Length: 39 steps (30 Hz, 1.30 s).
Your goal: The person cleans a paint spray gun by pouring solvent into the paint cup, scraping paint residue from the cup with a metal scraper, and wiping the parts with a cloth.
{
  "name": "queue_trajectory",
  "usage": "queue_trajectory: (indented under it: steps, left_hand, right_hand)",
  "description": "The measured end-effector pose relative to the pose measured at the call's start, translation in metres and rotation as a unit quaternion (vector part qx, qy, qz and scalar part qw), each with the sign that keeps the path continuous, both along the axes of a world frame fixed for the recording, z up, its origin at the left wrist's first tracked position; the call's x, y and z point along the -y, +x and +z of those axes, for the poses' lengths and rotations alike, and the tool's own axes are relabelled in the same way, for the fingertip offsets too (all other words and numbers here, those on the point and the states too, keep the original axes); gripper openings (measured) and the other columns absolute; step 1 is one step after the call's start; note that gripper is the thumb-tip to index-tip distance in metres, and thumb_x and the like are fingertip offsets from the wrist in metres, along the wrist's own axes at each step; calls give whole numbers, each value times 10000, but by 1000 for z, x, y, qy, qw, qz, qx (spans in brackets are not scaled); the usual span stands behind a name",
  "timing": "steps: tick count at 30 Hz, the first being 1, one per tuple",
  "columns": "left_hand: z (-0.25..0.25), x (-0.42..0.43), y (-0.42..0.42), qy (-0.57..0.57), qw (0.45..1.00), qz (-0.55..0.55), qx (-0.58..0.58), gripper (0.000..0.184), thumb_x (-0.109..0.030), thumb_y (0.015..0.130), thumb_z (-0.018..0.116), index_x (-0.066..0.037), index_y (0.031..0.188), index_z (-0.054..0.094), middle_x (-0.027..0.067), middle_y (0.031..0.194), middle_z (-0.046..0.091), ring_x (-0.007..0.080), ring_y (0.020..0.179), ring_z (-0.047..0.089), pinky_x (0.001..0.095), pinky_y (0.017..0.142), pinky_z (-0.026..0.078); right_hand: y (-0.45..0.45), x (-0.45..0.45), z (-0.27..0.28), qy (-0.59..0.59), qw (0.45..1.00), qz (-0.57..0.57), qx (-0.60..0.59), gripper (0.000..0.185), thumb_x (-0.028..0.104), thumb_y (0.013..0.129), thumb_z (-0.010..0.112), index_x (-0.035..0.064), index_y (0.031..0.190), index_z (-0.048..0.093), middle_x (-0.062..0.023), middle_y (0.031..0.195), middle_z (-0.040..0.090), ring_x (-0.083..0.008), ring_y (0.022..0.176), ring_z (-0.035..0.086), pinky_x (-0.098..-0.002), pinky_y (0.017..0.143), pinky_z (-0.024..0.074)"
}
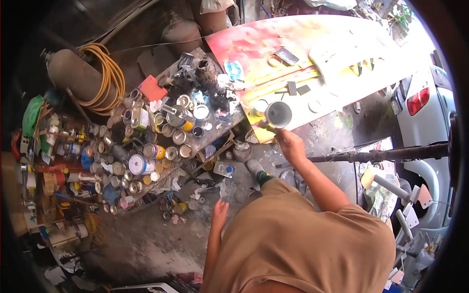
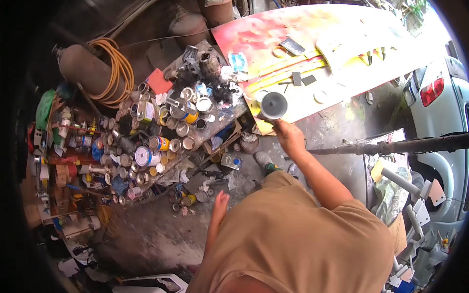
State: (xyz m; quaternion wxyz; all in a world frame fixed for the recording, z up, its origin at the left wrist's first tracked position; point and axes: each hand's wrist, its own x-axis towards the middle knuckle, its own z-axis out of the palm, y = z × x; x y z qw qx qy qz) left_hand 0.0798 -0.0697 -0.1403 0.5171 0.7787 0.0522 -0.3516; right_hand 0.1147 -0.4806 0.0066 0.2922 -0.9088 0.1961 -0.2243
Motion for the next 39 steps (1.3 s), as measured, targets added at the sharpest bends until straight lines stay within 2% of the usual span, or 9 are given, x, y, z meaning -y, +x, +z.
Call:
queue_trajectory:
  steps: [3, 8, 10, 14, 21, 25, 26, 32, 39]
  left_hand:
    - [68, 60, 39, -142, 989, -18, -34, 658, -326, 1001, 589, -15, 1505, 304, 189, 1360, 554, 244, 1239, 540, 374, 1061, 410]
    - [128, 117, 63, -316, 940, 104, -78, 642, -346, 1009, 569, -54, 1511, 295, 100, 1329, 563, 188, 1259, 497, 388, 1045, 410]
    - [126, 117, 64, -373, 902, 187, -110, 575, -379, 1020, 537, -63, 1468, 361, 45, 1319, 545, 154, 1250, 489, 368, 1048, 389]
    - [124, 102, 58, -428, 873, 220, -74, 612, -509, 1033, 418, -76, 1463, 378, 90, 1483, 434, 221, 1386, 402, 417, 1148, 312]
    - [121, 84, 65, -425, 847, 316, -45, 611, -506, 1035, 411, -80, 1469, 354, 121, 1484, 421, 265, 1381, 404, 426, 1134, 337]
    - [109, 68, 79, -449, 782, 418, -106, 481, -409, 1011, 500, -38, 1317, 479, 115, 1309, 540, 264, 1241, 498, 419, 1062, 386]
    - [97, 65, 78, -425, 795, 431, -42, 410, -401, 984, 539, -54, 1202, 527, 84, 1130, 598, 244, 1102, 554, 399, 993, 421]
    - [39, 27, 42, -228, 804, 546, -53, 300, -362, 954, 549, -100, 1097, 560, 55, 966, 583, 198, 816, 535, 391, 802, 464]
    - [-54, -28, -67, -97, 785, 594, -144, 322, -406, 912, 605, -111, 1008, 518, 27, 877, 534, 183, 781, 513, 373, 697, 451]
  right_hand:
    - [6, -46, 3, -14, 995, 102, -12, 267, 171, 847, 701, 116, 1107, 672, -136, 900, 702, -341, 857, 679, -430, 734, 544]
    - [21, -124, -4, 4, 960, 276, -39, 285, 173, 797, 694, 90, 1066, 656, -98, 960, 710, -268, 922, 687, -458, 989, 470]
    - [22, -151, 0, -15, 944, 327, -37, 302, 147, 759, 677, 87, 1053, 644, -72, 1026, 698, -242, 984, 678, -469, 1057, 426]
    - [28, -177, -16, -55, 911, 407, -38, 379, 192, 830, 646, 93, 1195, 627, -69, 1229, 669, -220, 1233, 586, -505, 1112, 355]
    - [52, -180, -1, 41, 848, 528, -21, 469, 253, 874, 654, 83, 1301, 561, -117, 1348, 590, -264, 1307, 515, -496, 1107, 356]
    - [64, -128, 20, 104, 791, 597, -84, 611, 210, 823, 702, 58, 1377, 495, -137, 1344, 574, -314, 1266, 527, -488, 1074, 386]
    - [68, -108, 15, 86, 818, 559, -109, 629, 201, 813, 710, 55, 1383, 488, -149, 1326, 577, -321, 1245, 534, -480, 1058, 398]
    - [118, 58, -29, -31, 947, 252, -196, 815, 226, 725, 773, 41, 1432, 412, -191, 1233, 536, -362, 1151, 528, -467, 967, 448]
    - [167, 123, -58, -183, 912, 263, -257, 952, 283, 704, 774, 102, 1517, 314, -164, 1364, 488, -329, 1255, 477, -482, 1020, 393]
